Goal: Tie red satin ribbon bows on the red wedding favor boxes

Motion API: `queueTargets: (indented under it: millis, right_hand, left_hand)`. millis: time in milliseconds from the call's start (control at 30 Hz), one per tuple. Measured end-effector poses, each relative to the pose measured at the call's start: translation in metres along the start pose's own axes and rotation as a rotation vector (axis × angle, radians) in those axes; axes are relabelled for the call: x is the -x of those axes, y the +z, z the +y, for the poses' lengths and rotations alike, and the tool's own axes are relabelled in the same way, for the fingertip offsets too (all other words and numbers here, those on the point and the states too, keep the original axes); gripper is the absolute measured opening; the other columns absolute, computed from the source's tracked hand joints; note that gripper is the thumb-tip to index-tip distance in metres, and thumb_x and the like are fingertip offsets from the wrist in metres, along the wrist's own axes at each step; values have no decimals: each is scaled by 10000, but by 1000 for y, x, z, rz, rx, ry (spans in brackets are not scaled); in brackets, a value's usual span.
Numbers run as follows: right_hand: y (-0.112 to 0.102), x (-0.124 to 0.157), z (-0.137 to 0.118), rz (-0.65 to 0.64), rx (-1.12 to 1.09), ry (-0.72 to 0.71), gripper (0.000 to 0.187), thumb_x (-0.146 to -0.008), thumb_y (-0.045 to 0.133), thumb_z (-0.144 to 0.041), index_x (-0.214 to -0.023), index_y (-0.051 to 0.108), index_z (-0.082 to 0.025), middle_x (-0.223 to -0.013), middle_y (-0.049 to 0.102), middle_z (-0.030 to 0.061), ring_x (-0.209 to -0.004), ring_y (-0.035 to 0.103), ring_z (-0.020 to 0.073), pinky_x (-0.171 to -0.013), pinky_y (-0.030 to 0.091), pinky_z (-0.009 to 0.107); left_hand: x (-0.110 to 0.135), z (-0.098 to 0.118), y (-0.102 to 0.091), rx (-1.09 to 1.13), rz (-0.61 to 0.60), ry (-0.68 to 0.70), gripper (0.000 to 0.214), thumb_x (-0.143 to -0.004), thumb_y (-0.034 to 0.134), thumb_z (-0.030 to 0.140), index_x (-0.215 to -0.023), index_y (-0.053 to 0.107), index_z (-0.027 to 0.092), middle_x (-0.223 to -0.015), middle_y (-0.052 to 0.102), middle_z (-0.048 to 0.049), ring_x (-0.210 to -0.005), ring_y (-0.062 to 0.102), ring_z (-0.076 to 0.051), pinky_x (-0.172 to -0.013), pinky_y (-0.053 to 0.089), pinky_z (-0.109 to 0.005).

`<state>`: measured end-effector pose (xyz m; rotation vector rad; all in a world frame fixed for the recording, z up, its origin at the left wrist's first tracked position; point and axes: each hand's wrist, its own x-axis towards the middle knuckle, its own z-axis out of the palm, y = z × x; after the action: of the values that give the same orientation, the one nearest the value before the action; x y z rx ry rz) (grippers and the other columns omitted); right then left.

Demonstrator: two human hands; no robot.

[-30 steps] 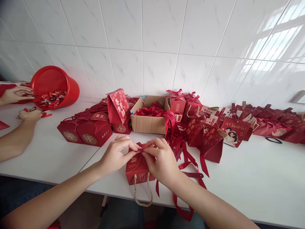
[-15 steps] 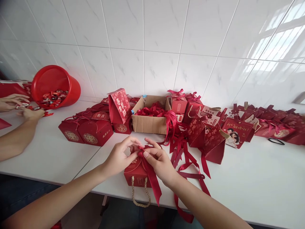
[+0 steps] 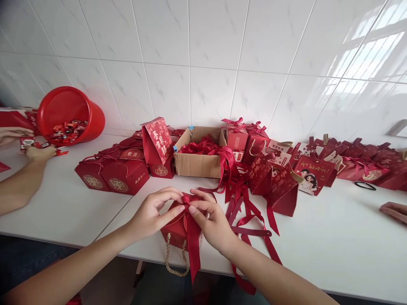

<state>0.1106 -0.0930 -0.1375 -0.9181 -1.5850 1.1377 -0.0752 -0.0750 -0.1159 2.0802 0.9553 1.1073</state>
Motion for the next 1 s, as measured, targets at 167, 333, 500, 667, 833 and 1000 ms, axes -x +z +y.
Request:
queueTargets:
  millis: [167, 333, 500, 667, 833, 1000]
  right_hand:
    - [3, 10, -4, 34, 105, 16, 277, -874, 556, -474, -875, 732, -260, -1344, 525, 57, -1300, 421, 248, -1099, 293, 442]
    - [-4, 20, -16, 45, 494, -153, 205, -924, 484, -317, -1048, 643, -278, -1143, 647, 56, -1129, 538, 238, -961, 358, 426]
    - [-13, 12, -21, 44, 835, -370, 251, -869, 491, -106, -1046, 584, -257, -978, 681, 26, -927, 601, 190, -869, 324, 380]
    - [-18, 11, -36, 23, 1000, -517, 195, -911, 458, -122, -995, 616, -202, -801, 682, 35, -774, 612, 160, -853, 333, 358]
    - [-21, 23, -69, -165, 1072, -224, 248, -939, 444, -324, -834, 631, -199, -524, 550, -4, -502, 510, 144, -551, 343, 269]
    - [-26, 1, -68, -111, 740, -58, 272, -940, 437, -370, -1085, 594, -202, -1019, 657, 72, -712, 624, 146, -590, 439, 247]
  left_hand:
    - [-2, 2, -4, 40, -23, -73, 89, -815, 638, 249, -791, 696, 185, -882, 696, -54, -892, 644, -192, -843, 497, -308]
    - [0, 7, -10, 26, -50, -126, 114, -836, 607, 270, -809, 675, 183, -892, 702, -42, -876, 651, -185, -823, 499, -292]
    - [0, 7, -11, -66, -84, -105, 114, -861, 570, 275, -832, 646, 196, -894, 668, -21, -879, 630, -171, -813, 483, -280]
    - [-1, 7, -10, -105, -84, -84, 88, -868, 559, 256, -842, 623, 201, -887, 643, -6, -867, 614, -152, -809, 472, -262]
    - [-2, 11, -14, -113, -116, -83, 70, -859, 579, 253, -851, 623, 200, -905, 636, -8, -893, 606, -154, -835, 463, -267]
    - [-5, 15, -18, -120, -181, -88, 81, -853, 589, 261, -847, 634, 195, -918, 632, -17, -911, 603, -159, -861, 458, -281]
